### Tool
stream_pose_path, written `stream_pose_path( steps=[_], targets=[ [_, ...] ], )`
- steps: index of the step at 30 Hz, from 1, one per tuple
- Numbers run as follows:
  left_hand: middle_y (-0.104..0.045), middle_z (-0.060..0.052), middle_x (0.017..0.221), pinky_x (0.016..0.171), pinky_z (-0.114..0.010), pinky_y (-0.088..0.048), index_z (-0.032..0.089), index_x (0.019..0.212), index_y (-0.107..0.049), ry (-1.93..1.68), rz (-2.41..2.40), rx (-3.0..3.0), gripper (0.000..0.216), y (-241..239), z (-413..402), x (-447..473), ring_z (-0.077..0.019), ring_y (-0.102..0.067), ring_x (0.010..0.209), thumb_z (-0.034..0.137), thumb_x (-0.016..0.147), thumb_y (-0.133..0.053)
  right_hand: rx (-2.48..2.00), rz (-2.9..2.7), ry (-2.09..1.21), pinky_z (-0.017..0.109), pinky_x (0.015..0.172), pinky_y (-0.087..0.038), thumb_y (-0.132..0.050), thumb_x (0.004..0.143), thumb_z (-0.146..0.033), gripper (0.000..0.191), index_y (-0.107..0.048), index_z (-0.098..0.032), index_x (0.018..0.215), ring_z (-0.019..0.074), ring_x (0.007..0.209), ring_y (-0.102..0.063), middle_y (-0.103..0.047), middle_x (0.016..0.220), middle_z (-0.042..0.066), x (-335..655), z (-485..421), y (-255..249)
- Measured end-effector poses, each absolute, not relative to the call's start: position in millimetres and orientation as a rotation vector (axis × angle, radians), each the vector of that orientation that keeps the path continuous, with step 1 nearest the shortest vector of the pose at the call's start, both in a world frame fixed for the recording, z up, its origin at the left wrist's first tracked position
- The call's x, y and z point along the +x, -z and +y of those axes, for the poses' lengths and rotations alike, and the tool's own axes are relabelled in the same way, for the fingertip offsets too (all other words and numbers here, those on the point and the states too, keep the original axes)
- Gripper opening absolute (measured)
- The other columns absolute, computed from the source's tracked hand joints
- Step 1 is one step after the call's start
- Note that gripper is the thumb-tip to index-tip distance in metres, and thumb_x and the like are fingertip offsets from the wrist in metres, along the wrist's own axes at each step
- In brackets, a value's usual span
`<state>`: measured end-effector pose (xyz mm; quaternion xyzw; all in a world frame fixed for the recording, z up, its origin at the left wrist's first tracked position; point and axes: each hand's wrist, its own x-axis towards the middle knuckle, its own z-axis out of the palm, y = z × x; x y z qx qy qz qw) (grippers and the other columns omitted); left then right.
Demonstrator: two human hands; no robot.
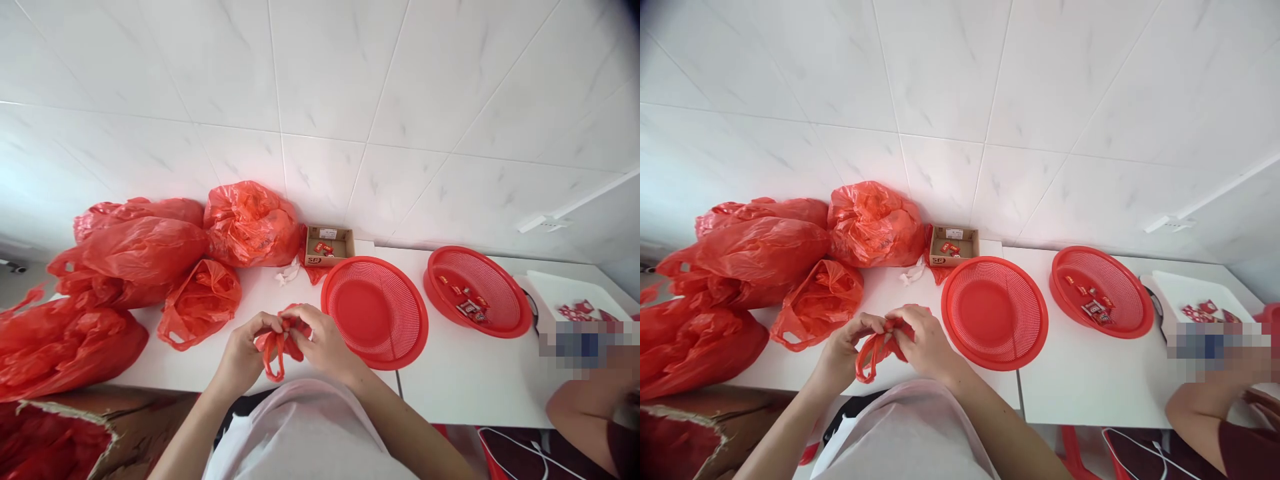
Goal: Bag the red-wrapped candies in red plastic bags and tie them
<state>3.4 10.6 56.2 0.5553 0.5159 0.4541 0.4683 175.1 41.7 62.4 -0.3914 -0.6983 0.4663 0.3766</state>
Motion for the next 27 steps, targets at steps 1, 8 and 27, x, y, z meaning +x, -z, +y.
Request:
stream_pose_path(
  steps=[1,8,27],
  targets=[
    [-0.069,-0.002,0.084,0.071,-0.029,-0.057,0.020,0.083,-0.060,-1.120,1.317,1.403,0.014,-54.8,11.6,3.0,-0.0164,-0.068,0.075,0.014,0.073,-0.068,-1.021,-1.739,-1.274,0.030,0.082,-0.050,-0.052,0.087,-0.015,0.017,-0.062,-0.023,0.098,0.0157,0.090,-0.063,-0.067,0.096,0.002,174.5,39.7,-64.0],
    [-0.064,-0.002,0.092,0.067,-0.024,-0.057,0.022,0.096,-0.063,-1.352,1.509,1.693,0.023,-47.0,11.1,11.8,-0.0140,-0.065,0.080,0.011,0.076,-0.060,-0.971,-1.299,-1.589,0.027,0.067,-0.051,-0.063,0.086,-0.036,0.017,-0.058,-0.020,0.088,0.0134,0.069,-0.062,-0.062,0.077,-0.001,170.9,28.3,-59.1],
    [-0.074,-0.001,0.090,0.079,-0.026,-0.052,0.022,0.089,-0.074,-1.380,1.654,1.740,0.010,-81.9,13.8,-19.6,-0.0164,-0.068,0.083,0.027,0.082,-0.068,-1.146,-1.752,-1.377,0.024,0.064,-0.041,-0.057,0.089,-0.023,0.010,-0.059,-0.020,0.080,0.0108,0.069,-0.053,-0.060,0.075,-0.003,192.4,39.0,-67.4]
  ],
)
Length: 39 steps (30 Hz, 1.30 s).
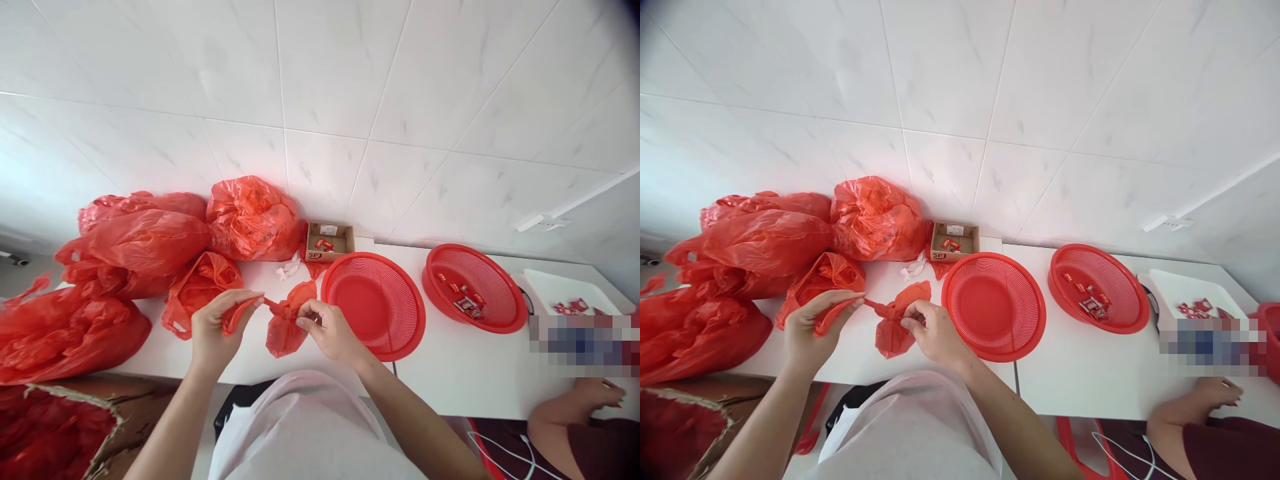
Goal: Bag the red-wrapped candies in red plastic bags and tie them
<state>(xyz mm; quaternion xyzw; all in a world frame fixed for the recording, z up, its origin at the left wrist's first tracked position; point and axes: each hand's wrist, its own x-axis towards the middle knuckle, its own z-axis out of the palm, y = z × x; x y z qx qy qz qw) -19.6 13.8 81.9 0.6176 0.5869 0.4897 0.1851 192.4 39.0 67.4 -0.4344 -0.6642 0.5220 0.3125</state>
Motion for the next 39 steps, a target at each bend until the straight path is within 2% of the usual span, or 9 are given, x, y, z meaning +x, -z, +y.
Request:
stream_pose_path(
  steps=[4,9,14,20,23,25,28,34,39],
  targets=[
    [-0.074,-0.001,0.084,0.072,-0.025,-0.052,0.022,0.086,-0.073,-1.159,1.675,1.541,0.018,-98.8,19.6,-14.6,-0.0174,-0.068,0.079,0.038,0.082,-0.067,-1.123,-1.806,-1.214,0.026,0.067,-0.045,-0.057,0.090,-0.027,0.008,-0.061,-0.021,0.091,0.0136,0.077,-0.057,-0.063,0.086,0.001,199.8,38.8,-62.5],
    [-0.074,-0.002,0.084,0.070,-0.025,-0.051,0.021,0.087,-0.073,-0.964,1.551,1.590,0.021,-106.4,20.4,-1.7,-0.0176,-0.068,0.077,0.040,0.084,-0.064,-0.968,-1.965,-0.979,0.037,0.104,-0.039,-0.062,0.089,-0.036,0.033,-0.061,-0.028,0.121,0.0223,0.124,-0.047,-0.054,0.133,0.007,188.5,38.5,-62.3],
    [-0.073,-0.003,0.086,0.069,-0.026,-0.052,0.020,0.087,-0.073,-1.091,1.533,1.663,0.019,-99.8,12.5,-1.3,-0.0165,-0.066,0.076,0.032,0.086,-0.059,-0.967,-2.015,-1.087,0.032,0.086,-0.043,-0.048,0.097,-0.042,0.028,-0.068,-0.026,0.086,0.0174,0.088,-0.060,-0.068,0.091,0.001,161.1,41.7,-35.2],
    [-0.070,-0.003,0.083,0.068,-0.025,-0.050,0.019,0.082,-0.071,-1.168,1.607,1.689,0.014,-103.6,2.6,-8.8,-0.0151,-0.064,0.075,0.027,0.085,-0.060,-1.082,-2.081,-1.109,0.025,0.063,-0.036,-0.049,0.093,-0.052,0.046,-0.055,-0.022,0.059,0.0122,0.058,-0.046,-0.049,0.056,-0.004,141.6,42.8,-22.9],
    [-0.068,-0.002,0.078,0.068,-0.026,-0.051,0.018,0.081,-0.069,-1.213,1.615,1.466,0.021,-104.5,-1.9,-23.4,-0.0154,-0.063,0.074,0.037,0.086,-0.061,-1.018,-2.073,-1.328,0.025,0.064,-0.041,-0.051,0.093,-0.050,0.038,-0.066,-0.023,0.071,0.0129,0.062,-0.054,-0.058,0.063,-0.004,133.5,38.4,-37.4],
    [-0.068,-0.003,0.076,0.067,-0.028,-0.053,0.017,0.079,-0.067,-1.233,1.516,1.307,0.027,-104.4,-8.3,-41.7,-0.0166,-0.064,0.073,0.042,0.085,-0.062,-0.906,-2.029,-1.451,0.029,0.078,-0.048,-0.052,0.093,-0.045,0.027,-0.071,-0.027,0.101,0.0161,0.082,-0.064,-0.070,0.090,-0.002,128.4,33.2,-45.3],
    [-0.071,-0.005,0.079,0.062,-0.029,-0.057,0.016,0.081,-0.066,-1.256,1.427,1.085,0.032,-103.1,-29.3,-82.4,-0.0172,-0.066,0.068,0.048,0.082,-0.065,-0.842,-1.938,-1.455,0.038,0.101,-0.044,-0.055,0.092,-0.042,0.041,-0.059,-0.028,0.130,0.0211,0.116,-0.060,-0.065,0.127,0.003,124.7,26.3,-45.8],
    [-0.074,-0.005,0.081,0.062,-0.029,-0.061,0.015,0.083,-0.071,-1.207,1.616,0.860,0.030,-92.7,-109.4,-190.2,-0.0173,-0.068,0.068,0.044,0.077,-0.074,-1.141,-1.876,-1.454,0.039,0.097,-0.048,-0.052,0.093,-0.048,0.036,-0.068,-0.022,0.111,0.0228,0.109,-0.063,-0.070,0.115,0.008,140.7,19.8,-15.5],
    [-0.076,0.004,0.085,0.068,-0.030,-0.059,0.019,0.086,-0.073,-1.247,2.043,0.436,0.040,-87.3,-148.8,-293.5,-0.0162,-0.070,0.078,0.051,0.064,-0.080,-1.317,-1.890,-1.526,0.039,0.084,-0.053,-0.050,0.092,-0.053,0.039,-0.068,-0.021,0.104,0.0243,0.096,-0.067,-0.072,0.101,0.009,148.8,3.7,9.3]
  ],
)
